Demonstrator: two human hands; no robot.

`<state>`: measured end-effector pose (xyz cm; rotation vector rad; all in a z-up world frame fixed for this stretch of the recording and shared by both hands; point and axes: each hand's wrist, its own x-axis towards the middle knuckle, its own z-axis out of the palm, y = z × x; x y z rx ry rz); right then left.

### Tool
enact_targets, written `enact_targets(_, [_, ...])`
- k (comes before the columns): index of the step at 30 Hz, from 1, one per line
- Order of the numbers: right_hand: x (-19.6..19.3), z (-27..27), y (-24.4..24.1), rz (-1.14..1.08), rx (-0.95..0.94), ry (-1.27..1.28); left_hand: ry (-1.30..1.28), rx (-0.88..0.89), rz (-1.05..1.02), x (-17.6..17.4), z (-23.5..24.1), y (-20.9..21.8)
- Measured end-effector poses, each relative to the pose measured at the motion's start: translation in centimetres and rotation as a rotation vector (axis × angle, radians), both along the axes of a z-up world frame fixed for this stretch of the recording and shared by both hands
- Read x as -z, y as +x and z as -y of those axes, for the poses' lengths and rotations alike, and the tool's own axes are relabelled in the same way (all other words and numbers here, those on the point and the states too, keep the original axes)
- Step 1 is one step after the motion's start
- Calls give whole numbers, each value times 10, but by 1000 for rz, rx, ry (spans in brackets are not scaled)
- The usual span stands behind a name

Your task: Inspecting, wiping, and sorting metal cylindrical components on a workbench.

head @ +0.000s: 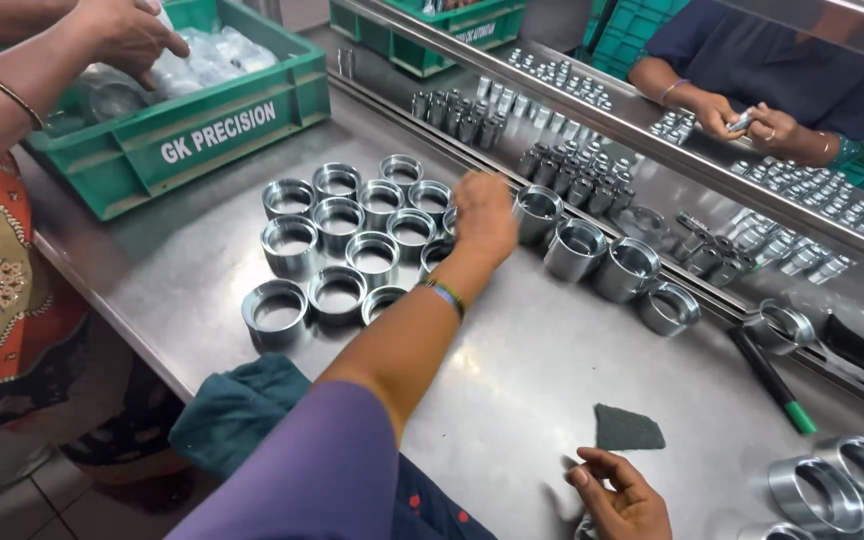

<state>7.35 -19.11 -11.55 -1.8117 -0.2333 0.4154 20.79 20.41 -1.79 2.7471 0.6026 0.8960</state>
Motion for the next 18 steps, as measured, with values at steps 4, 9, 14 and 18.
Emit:
enact_targets(4, [-27,-8,-18,-35,14,7,-100,-195,-515,-5,20,-58])
enact_targets(9, [-44,-6,-29,0,-34,59,159,-112,-385,22,53,-86])
enact_targets(14, [-55,-6,-36,12,-21,53,229,188,-312,21,58,-147])
enact_targets(18, [-78,-5,-46,21,-155,-25,156,380,-380,-15,77,-178])
